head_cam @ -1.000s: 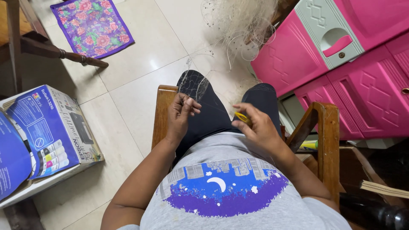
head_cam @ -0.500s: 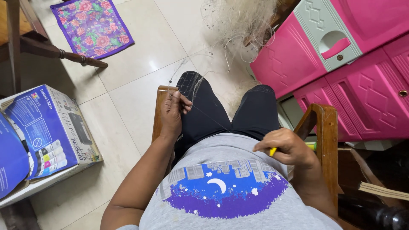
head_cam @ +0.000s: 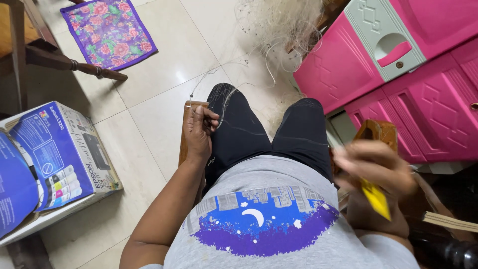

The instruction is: Repairing a fine-mesh fishing net using a small yellow net needle

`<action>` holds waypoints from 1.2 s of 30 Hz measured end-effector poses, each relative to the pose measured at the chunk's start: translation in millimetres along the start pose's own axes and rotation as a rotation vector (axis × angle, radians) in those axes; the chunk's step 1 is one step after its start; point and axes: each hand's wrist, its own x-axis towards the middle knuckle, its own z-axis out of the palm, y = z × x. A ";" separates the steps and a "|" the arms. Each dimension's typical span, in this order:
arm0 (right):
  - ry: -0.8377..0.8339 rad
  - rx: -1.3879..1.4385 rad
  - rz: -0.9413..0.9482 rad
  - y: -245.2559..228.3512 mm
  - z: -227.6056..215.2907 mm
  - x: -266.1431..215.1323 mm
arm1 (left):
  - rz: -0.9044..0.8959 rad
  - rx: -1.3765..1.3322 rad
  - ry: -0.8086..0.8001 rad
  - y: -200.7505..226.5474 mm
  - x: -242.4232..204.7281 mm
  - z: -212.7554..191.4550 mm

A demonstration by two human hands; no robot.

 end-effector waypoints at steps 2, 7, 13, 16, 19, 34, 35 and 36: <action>-0.007 0.278 -0.043 -21.5 -14.7 14.6 | 0.023 0.021 0.003 -1.1 -0.9 0.7; -0.220 0.594 -0.185 -54.9 -37.3 33.7 | 0.073 0.158 -0.113 18.5 -15.3 12.4; -0.279 0.572 -0.184 -58.0 -33.9 46.2 | 0.157 0.080 -0.206 21.9 -19.8 15.3; -0.333 0.553 -0.208 -57.2 -31.1 57.5 | 0.166 0.063 -0.212 22.3 -19.1 15.3; -0.389 0.517 -0.232 -58.2 -28.0 69.6 | 0.146 0.031 -0.213 20.1 -18.6 14.0; -0.208 0.751 -0.334 -43.2 67.0 112.3 | 0.122 -0.053 -0.106 -8.1 -3.4 -12.2; -0.197 0.787 -0.266 -40.5 74.8 112.3 | 0.129 -0.072 -0.103 -9.3 -3.5 -13.3; -0.188 0.823 -0.197 -38.2 83.7 112.6 | 0.136 -0.091 -0.100 -10.1 -3.4 -15.4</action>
